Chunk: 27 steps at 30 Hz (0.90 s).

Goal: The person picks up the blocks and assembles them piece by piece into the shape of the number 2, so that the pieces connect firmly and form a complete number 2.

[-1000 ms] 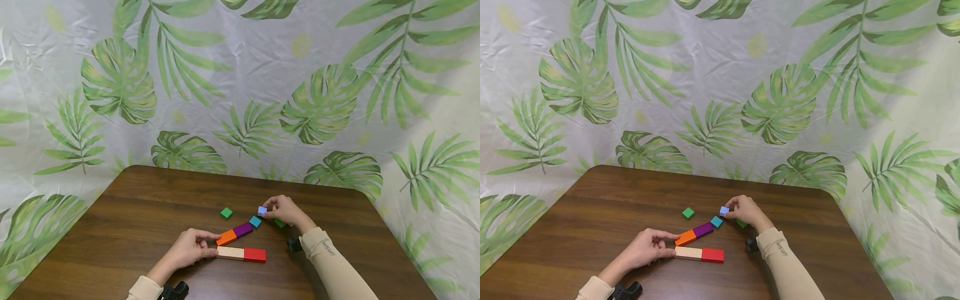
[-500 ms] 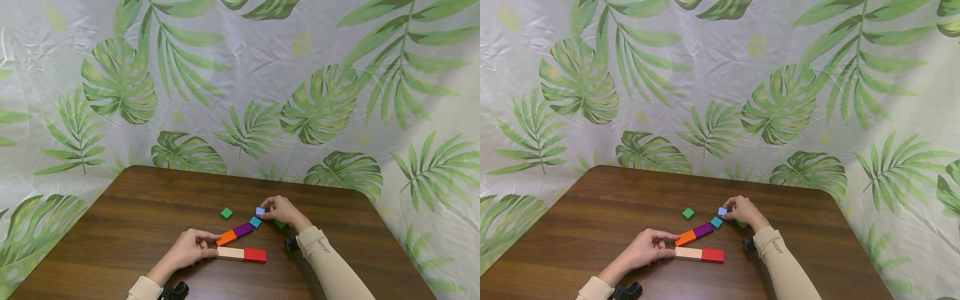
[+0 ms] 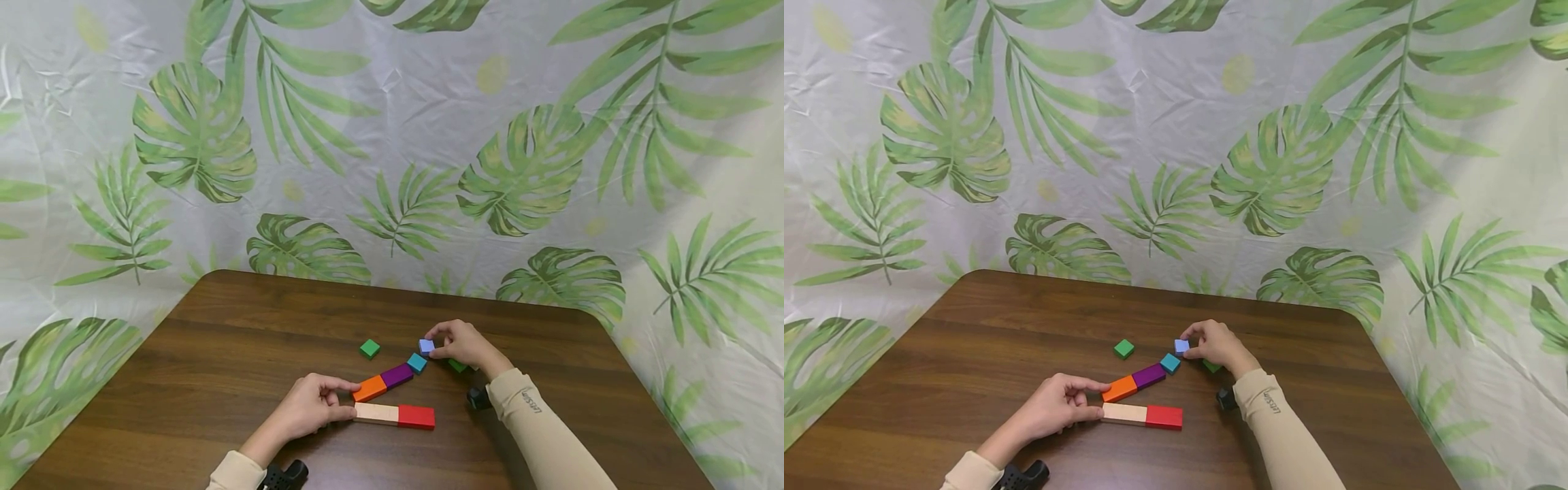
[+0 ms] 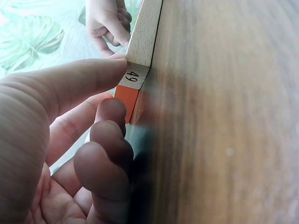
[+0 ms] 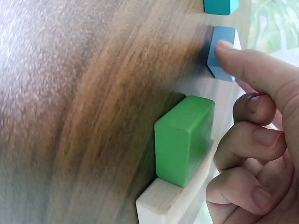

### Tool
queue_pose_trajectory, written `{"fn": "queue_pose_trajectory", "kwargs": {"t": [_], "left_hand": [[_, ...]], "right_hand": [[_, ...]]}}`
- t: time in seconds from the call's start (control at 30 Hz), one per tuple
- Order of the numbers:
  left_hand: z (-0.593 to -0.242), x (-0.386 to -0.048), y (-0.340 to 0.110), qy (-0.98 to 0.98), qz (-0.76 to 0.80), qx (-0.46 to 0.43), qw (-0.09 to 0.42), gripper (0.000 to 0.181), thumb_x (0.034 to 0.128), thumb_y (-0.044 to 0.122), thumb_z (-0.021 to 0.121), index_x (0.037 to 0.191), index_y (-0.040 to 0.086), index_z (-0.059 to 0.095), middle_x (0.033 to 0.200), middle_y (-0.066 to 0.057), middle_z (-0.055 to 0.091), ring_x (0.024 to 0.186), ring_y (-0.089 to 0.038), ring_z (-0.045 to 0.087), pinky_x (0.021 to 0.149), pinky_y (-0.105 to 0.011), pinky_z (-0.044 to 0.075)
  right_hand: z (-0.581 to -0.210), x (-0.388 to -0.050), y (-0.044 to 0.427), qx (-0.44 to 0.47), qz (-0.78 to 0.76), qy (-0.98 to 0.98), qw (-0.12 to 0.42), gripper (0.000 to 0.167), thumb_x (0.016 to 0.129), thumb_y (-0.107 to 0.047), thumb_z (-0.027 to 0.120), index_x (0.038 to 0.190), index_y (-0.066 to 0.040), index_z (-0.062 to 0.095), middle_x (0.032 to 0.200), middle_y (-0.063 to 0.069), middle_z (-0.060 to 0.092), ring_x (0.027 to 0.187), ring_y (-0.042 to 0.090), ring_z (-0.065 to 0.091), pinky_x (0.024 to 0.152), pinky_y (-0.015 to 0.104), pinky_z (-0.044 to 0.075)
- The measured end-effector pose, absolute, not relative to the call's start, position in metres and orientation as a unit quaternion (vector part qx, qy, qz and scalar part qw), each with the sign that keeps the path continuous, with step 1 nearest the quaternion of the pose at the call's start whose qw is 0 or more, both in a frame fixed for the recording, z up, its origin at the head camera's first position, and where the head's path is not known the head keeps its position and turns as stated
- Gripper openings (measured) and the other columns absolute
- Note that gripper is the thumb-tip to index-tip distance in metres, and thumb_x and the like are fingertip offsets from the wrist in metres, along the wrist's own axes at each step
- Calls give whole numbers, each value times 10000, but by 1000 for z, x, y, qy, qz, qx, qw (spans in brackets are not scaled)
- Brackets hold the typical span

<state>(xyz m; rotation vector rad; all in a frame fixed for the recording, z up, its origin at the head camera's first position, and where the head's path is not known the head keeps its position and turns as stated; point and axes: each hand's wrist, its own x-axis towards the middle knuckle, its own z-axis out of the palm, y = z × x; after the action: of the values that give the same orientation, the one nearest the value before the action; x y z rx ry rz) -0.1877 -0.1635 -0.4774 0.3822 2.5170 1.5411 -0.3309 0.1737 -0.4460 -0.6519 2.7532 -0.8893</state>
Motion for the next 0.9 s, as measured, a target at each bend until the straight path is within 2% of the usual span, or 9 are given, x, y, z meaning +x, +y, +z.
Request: {"fn": "queue_pose_trajectory", "kwargs": {"t": [0.17, 0.27, 0.5, 0.63, 0.9], "left_hand": [[-477, -188, -164, 841, 519, 130, 80, 396, 861, 259, 921, 1236, 180, 824, 621, 60, 562, 469, -72, 392, 437, -221, 319], [-477, -188, -164, 841, 519, 131, 77, 393, 858, 261, 924, 1231, 185, 826, 621, 55, 561, 469, -78, 389, 435, -222, 316], [-477, -188, -163, 842, 518, 132, 75, 392, 857, 270, 925, 1229, 192, 828, 624, 60, 567, 468, -77, 393, 435, -223, 318], [-477, -188, -163, 842, 517, 129, 78, 396, 859, 273, 923, 1234, 194, 826, 624, 67, 569, 465, -68, 392, 434, -221, 318], [-477, -188, -163, 842, 518, 127, 78, 397, 855, 270, 927, 1232, 194, 827, 633, 57, 569, 471, -78, 404, 435, -228, 322]], "right_hand": [[-441, -327, 170, -206, -287, 932, 86, 304, 931, -204, 849, 1197, -79, 773, 611, -60, 458, 560, 93, 394, 567, 244, 358], [-436, -323, 165, -181, -277, 941, 76, 306, 929, -282, 852, 1147, -82, 774, 651, -38, 508, 590, 110, 433, 579, 262, 378], [-430, -316, 156, -100, -236, 964, 66, 373, 886, -451, 874, 1040, -132, 755, 885, 24, 662, 765, 174, 555, 664, 325, 461], [-429, -315, 153, -90, -226, 968, 66, 383, 868, -457, 888, 1027, -137, 750, 931, 22, 685, 798, 186, 575, 683, 340, 475], [-431, -316, 151, -107, -238, 963, 71, 351, 868, -405, 902, 1071, -144, 782, 881, 15, 674, 783, 174, 568, 690, 326, 464]]}}
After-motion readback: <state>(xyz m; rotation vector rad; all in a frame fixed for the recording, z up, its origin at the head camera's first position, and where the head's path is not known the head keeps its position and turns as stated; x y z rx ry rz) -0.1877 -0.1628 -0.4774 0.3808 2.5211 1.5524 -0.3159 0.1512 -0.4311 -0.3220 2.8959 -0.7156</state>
